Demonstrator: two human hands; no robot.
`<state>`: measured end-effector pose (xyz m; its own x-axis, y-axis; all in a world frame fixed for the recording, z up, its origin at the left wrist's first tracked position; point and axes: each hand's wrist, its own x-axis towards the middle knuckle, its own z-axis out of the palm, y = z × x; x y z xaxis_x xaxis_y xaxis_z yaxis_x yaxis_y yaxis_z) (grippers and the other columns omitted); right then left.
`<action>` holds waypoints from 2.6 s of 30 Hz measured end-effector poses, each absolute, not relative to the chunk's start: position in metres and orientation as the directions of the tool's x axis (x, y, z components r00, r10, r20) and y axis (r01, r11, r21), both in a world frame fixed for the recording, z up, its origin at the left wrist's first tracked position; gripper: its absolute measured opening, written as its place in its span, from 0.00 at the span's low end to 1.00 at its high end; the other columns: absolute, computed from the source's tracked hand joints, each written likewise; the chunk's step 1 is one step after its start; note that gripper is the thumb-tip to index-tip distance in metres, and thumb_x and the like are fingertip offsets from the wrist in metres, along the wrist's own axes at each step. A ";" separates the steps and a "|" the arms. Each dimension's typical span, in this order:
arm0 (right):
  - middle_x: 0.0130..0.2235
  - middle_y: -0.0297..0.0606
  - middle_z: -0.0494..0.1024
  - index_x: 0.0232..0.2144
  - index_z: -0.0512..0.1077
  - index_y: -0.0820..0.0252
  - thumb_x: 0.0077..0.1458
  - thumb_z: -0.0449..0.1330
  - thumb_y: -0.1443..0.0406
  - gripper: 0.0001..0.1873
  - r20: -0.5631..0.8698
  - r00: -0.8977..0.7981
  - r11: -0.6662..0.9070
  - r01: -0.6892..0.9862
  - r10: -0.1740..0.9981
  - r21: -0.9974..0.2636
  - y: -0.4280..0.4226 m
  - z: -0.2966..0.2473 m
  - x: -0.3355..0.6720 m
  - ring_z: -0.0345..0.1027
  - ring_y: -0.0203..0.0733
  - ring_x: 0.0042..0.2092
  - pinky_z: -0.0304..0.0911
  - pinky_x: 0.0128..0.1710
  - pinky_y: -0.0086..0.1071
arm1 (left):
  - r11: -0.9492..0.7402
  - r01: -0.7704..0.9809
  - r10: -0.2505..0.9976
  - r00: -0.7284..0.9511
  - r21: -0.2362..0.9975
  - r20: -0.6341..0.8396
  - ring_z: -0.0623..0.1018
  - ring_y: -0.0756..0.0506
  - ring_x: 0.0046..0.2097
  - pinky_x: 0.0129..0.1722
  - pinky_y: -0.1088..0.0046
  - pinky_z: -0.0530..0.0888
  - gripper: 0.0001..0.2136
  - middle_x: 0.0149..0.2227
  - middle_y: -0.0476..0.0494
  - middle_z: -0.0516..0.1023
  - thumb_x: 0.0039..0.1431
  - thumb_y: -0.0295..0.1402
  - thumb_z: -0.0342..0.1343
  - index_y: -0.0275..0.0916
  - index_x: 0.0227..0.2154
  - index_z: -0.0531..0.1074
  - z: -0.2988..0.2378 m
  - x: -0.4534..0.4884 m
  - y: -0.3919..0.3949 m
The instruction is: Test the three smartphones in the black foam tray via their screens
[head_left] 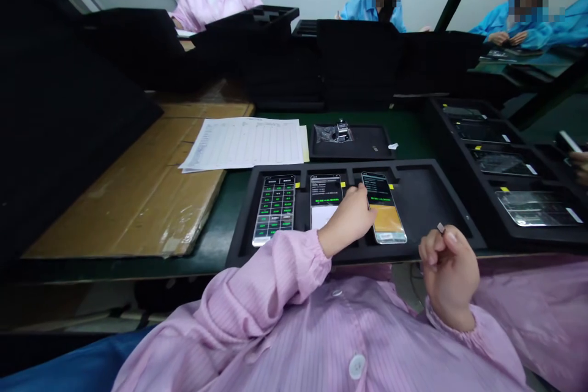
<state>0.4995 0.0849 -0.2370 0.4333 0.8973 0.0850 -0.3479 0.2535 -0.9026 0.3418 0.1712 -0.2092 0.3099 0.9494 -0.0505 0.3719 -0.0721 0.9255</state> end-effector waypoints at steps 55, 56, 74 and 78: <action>0.25 0.33 0.68 0.18 0.57 0.59 0.53 0.59 0.60 0.18 -0.010 0.235 0.122 -0.541 0.972 -0.832 0.102 -0.225 0.475 0.45 0.28 0.18 0.42 0.18 0.27 | 0.136 -0.156 0.986 0.116 0.978 -0.119 0.77 0.39 0.53 0.56 0.57 0.72 0.22 0.45 0.42 0.80 0.41 0.19 0.58 0.39 0.44 0.72 -0.225 0.287 0.170; 0.26 0.34 0.69 0.18 0.56 0.59 0.53 0.59 0.60 0.18 -0.021 0.245 0.119 -0.541 0.969 -0.832 0.103 -0.225 0.477 0.45 0.28 0.18 0.42 0.18 0.27 | 0.131 -0.129 0.986 0.122 0.983 -0.116 0.77 0.39 0.53 0.56 0.56 0.72 0.22 0.45 0.41 0.80 0.42 0.19 0.57 0.39 0.44 0.73 -0.225 0.287 0.171; 0.23 0.32 0.69 0.16 0.56 0.59 0.45 0.62 0.63 0.18 -0.103 0.246 0.075 -0.622 0.964 -0.779 0.109 -0.231 0.486 0.45 0.25 0.17 0.44 0.16 0.23 | 0.330 -0.148 0.943 0.081 0.932 -0.321 0.78 0.41 0.51 0.51 0.63 0.74 0.23 0.49 0.40 0.79 0.53 0.29 0.60 0.40 0.53 0.70 -0.226 0.275 0.165; 0.23 0.32 0.70 0.16 0.55 0.60 0.45 0.63 0.63 0.19 -0.116 0.232 0.059 -0.630 0.966 -0.774 0.112 -0.232 0.485 0.47 0.24 0.16 0.46 0.15 0.21 | 0.477 -0.318 0.873 0.060 0.820 -0.484 0.80 0.41 0.45 0.44 0.66 0.75 0.22 0.42 0.42 0.81 0.54 0.27 0.57 0.38 0.54 0.69 -0.221 0.275 0.167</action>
